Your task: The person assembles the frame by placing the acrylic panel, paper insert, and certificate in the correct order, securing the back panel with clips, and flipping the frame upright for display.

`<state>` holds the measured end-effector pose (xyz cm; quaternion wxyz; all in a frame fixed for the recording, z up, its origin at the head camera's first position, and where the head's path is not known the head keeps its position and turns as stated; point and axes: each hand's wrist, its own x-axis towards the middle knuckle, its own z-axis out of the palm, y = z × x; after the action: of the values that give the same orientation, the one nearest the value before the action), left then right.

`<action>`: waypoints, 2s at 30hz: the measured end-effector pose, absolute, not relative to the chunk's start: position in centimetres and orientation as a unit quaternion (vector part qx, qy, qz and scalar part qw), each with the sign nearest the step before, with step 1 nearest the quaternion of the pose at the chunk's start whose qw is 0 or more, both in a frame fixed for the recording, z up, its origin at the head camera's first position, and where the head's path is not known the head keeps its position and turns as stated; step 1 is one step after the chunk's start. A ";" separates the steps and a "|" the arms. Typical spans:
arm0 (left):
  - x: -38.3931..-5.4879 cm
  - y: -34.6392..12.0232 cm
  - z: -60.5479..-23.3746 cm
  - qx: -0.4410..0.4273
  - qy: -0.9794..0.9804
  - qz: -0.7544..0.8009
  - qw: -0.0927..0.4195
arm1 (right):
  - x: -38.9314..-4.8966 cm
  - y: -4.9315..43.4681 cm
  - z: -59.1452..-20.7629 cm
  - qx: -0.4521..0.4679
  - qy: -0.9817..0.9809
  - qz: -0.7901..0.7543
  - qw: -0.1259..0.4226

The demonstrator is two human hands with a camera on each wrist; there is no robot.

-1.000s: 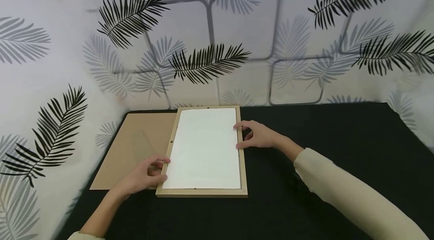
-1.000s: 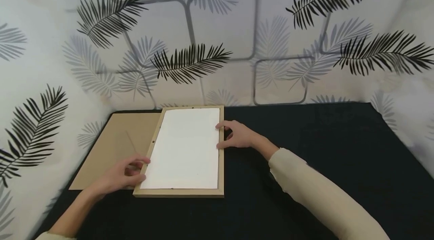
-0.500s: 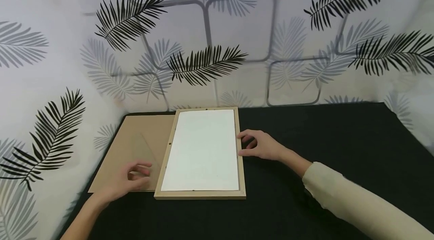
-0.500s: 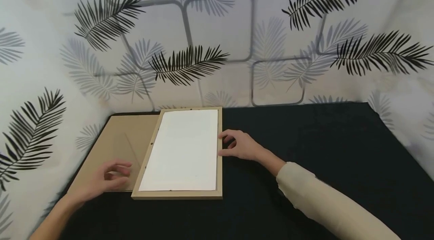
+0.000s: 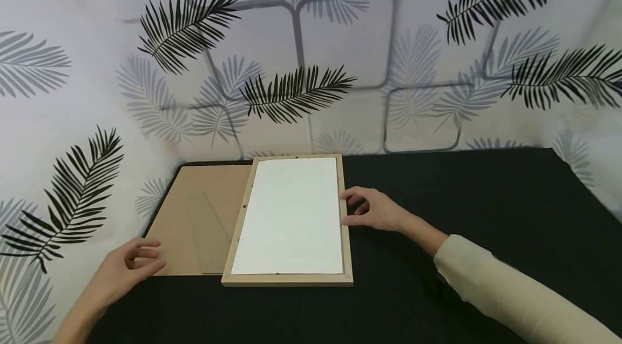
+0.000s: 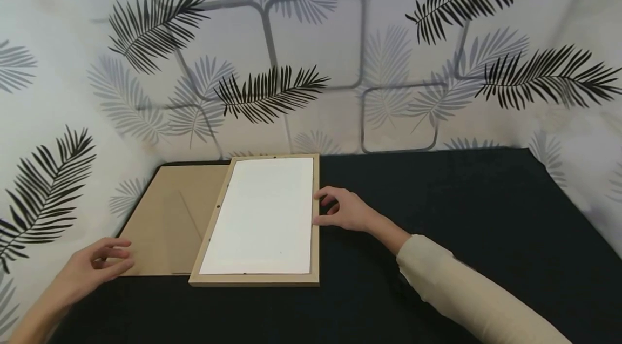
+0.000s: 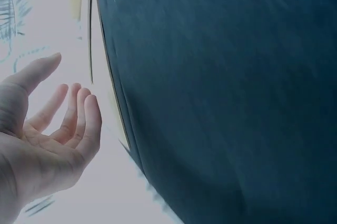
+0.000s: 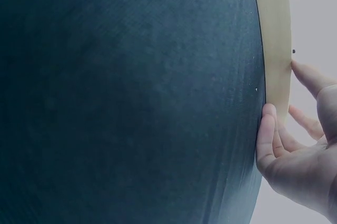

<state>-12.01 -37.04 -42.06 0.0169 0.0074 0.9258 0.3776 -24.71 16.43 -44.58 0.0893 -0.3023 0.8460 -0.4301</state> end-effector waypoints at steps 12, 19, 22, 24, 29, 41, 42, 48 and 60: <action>-11.2 -40.7 -43.0 0.015 0.935 0.354 0.011 | -24.8 16.5 -44.5 -0.299 0.849 -0.426 0.091; -10.9 -41.9 -43.7 -0.018 0.935 0.353 0.033 | -24.8 16.6 -44.6 -0.295 0.849 -0.428 0.092; -10.8 -42.2 -43.9 -0.025 0.936 0.349 0.032 | -24.9 16.6 -44.6 -0.298 0.847 -0.431 0.093; -10.7 -42.2 -43.9 -0.027 0.938 0.345 0.031 | -24.9 16.5 -44.7 -0.302 0.844 -0.433 0.094; -10.7 -42.2 -43.8 -0.042 0.943 0.328 0.033 | -24.8 16.5 -44.8 -0.301 0.843 -0.436 0.098; -11.4 -42.4 -43.9 -0.030 0.953 0.300 0.028 | -24.9 16.5 -44.8 -0.299 0.842 -0.438 0.098; -11.5 -42.4 -43.9 -0.030 0.954 0.298 0.030 | -25.0 16.5 -44.8 -0.298 0.842 -0.438 0.099; -11.9 -42.7 -43.8 -0.024 0.958 0.282 0.037 | -25.0 16.6 -44.7 -0.296 0.843 -0.437 0.100; -12.5 -43.1 -44.5 -0.019 0.964 0.266 0.024 | -24.9 16.6 -44.7 -0.299 0.843 -0.436 0.099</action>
<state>-12.54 -43.08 -44.55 0.0241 -0.0193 0.9635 0.2658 -24.94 16.63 -44.67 0.0993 -0.2994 0.8427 -0.4363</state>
